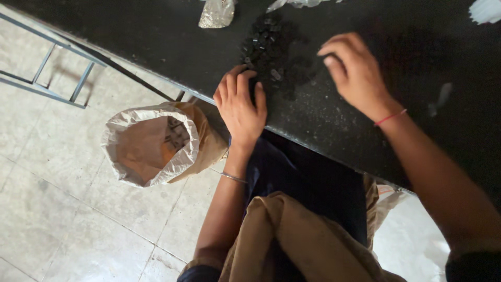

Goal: The person sorts small black plastic components on a dark workbench, moving pieces one at a time into separate piles and pushing groups aside. They then pour small metal pins from a plastic bag onto the bench and sort the pins into a pile by hand.

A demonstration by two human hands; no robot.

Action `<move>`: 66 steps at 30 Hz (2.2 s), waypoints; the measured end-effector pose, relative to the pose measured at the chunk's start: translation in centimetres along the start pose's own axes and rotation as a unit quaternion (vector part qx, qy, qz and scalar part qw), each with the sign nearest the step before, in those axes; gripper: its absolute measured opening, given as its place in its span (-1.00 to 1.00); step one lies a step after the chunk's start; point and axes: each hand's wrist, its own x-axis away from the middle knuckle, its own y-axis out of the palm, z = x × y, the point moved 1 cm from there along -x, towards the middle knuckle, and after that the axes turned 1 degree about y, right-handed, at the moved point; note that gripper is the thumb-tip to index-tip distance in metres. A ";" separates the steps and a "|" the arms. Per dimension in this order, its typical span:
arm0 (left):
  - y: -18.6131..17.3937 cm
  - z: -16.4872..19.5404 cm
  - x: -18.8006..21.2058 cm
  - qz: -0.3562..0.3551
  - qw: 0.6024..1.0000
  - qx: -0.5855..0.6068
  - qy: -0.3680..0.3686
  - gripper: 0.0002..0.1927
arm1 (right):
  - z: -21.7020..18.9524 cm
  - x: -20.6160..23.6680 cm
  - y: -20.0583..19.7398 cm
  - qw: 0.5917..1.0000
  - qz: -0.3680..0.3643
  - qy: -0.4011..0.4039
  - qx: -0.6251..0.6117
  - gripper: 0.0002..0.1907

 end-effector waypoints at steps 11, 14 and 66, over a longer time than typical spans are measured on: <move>0.7 0.1 -0.5 0.006 1.000 -0.002 0.000 -0.77 | 1.5 -2.1 -0.3 0.997 -0.034 -0.075 -0.005 -0.93; 1.1 0.1 -0.8 0.005 1.000 0.001 -0.005 -0.77 | 4.8 -1.2 -2.5 0.999 0.041 -0.008 0.007 -0.94; 3.5 1.7 -1.1 -0.019 1.000 -0.005 0.000 -0.75 | 3.4 -0.6 -0.6 0.999 -0.044 -0.015 -0.001 -0.73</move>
